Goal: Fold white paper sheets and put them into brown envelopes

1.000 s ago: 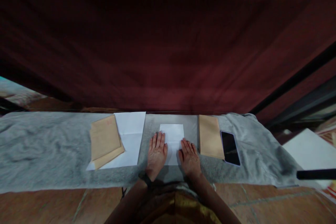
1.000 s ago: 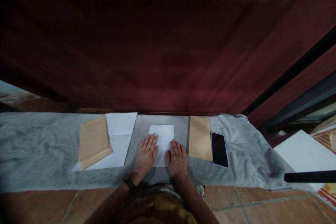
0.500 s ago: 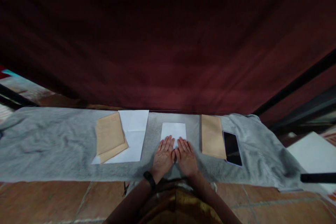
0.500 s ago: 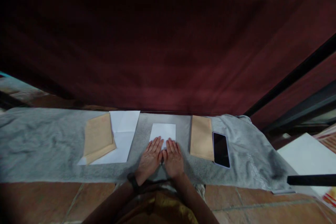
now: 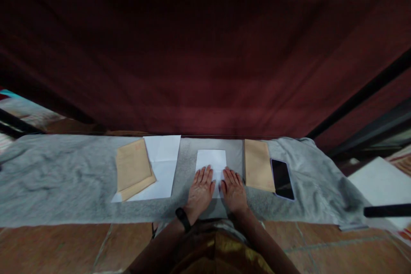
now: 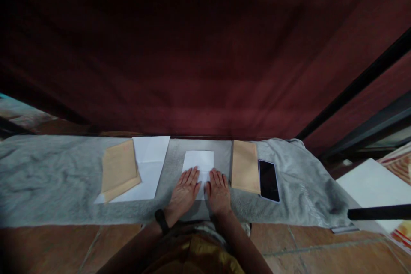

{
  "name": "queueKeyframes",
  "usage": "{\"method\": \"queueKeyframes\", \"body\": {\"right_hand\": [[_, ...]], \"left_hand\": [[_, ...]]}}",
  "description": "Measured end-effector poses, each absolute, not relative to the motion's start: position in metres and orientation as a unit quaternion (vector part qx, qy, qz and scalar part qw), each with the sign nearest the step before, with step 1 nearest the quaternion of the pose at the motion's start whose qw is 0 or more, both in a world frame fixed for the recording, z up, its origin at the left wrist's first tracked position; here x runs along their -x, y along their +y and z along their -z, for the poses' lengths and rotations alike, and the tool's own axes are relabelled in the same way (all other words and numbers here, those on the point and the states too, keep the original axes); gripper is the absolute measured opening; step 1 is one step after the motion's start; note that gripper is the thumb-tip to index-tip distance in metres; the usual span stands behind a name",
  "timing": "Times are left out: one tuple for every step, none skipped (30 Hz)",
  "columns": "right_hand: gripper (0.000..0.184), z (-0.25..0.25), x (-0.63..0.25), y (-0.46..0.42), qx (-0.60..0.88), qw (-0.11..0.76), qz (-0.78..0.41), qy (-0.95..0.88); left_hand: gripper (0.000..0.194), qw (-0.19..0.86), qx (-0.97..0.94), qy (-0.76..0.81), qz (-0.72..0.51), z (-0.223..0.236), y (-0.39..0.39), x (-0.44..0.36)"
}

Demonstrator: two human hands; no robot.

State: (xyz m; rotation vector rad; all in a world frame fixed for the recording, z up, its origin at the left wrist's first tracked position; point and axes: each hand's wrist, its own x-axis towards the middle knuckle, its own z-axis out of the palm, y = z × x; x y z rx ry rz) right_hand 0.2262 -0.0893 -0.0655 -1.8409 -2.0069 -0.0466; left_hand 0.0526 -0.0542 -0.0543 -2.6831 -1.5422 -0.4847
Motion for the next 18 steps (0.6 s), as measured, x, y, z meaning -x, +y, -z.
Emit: {"method": "queueKeyframes", "body": {"right_hand": [[0.047, 0.066, -0.226, -0.089, 0.660, 0.209, 0.017, -0.721], [0.047, 0.068, -0.226, -0.089, 0.659, 0.210, 0.017, -0.722], [0.047, 0.069, -0.226, -0.090, 0.658, 0.213, 0.017, -0.722], [0.047, 0.071, -0.226, -0.090, 0.659, 0.216, 0.019, -0.721], [0.046, 0.072, -0.226, -0.091, 0.659, 0.221, 0.021, -0.719], [0.046, 0.073, -0.226, -0.093, 0.658, 0.228, 0.023, -0.718], [0.046, 0.073, -0.227, -0.094, 0.655, 0.235, 0.025, -0.717], [0.045, 0.073, -0.227, -0.096, 0.652, 0.242, 0.026, -0.719], [0.046, 0.072, -0.227, -0.098, 0.647, 0.246, 0.026, -0.721], [0.046, 0.071, -0.227, -0.100, 0.642, 0.248, 0.026, -0.725], [0.047, 0.069, -0.227, -0.102, 0.637, 0.247, 0.024, -0.730], [0.048, 0.067, -0.228, -0.103, 0.633, 0.246, 0.022, -0.733], [0.048, 0.065, -0.228, -0.105, 0.631, 0.245, 0.020, -0.736], [0.048, 0.063, -0.229, -0.107, 0.628, 0.245, 0.017, -0.738], [0.048, 0.061, -0.230, -0.108, 0.626, 0.247, 0.013, -0.740], [0.047, 0.060, -0.231, -0.109, 0.623, 0.249, 0.009, -0.741], [0.046, 0.059, -0.231, -0.110, 0.622, 0.251, 0.005, -0.742], [0.046, 0.058, -0.232, -0.111, 0.621, 0.252, 0.002, -0.743]], "left_hand": [[0.051, -0.009, 0.868, -0.473, 0.152, 0.053, -0.053, -0.059], [0.051, -0.021, 0.876, -0.458, 0.151, 0.053, -0.052, -0.065], [0.051, -0.031, 0.880, -0.449, 0.151, 0.052, -0.051, -0.070], [0.052, -0.038, 0.882, -0.445, 0.151, 0.053, -0.049, -0.073], [0.052, -0.043, 0.883, -0.443, 0.150, 0.053, -0.047, -0.075], [0.053, -0.047, 0.884, -0.442, 0.146, 0.054, -0.043, -0.077], [0.053, -0.050, 0.885, -0.440, 0.141, 0.055, -0.038, -0.078], [0.053, -0.054, 0.886, -0.439, 0.136, 0.056, -0.032, -0.080], [0.053, -0.058, 0.887, -0.439, 0.130, 0.056, -0.025, -0.082], [0.053, -0.062, 0.887, -0.439, 0.126, 0.057, -0.018, -0.085], [0.053, -0.064, 0.888, -0.439, 0.123, 0.057, -0.009, -0.089], [0.053, -0.065, 0.887, -0.441, 0.121, 0.056, -0.001, -0.093], [0.054, -0.065, 0.887, -0.442, 0.119, 0.056, 0.008, -0.097], [0.054, -0.064, 0.887, -0.442, 0.117, 0.055, 0.016, -0.101], [0.055, -0.064, 0.887, -0.443, 0.113, 0.054, 0.023, -0.105], [0.055, -0.065, 0.887, -0.445, 0.109, 0.053, 0.029, -0.109], [0.055, -0.065, 0.886, -0.446, 0.105, 0.052, 0.035, -0.112], [0.056, -0.066, 0.886, -0.448, 0.102, 0.051, 0.039, -0.115]]}}
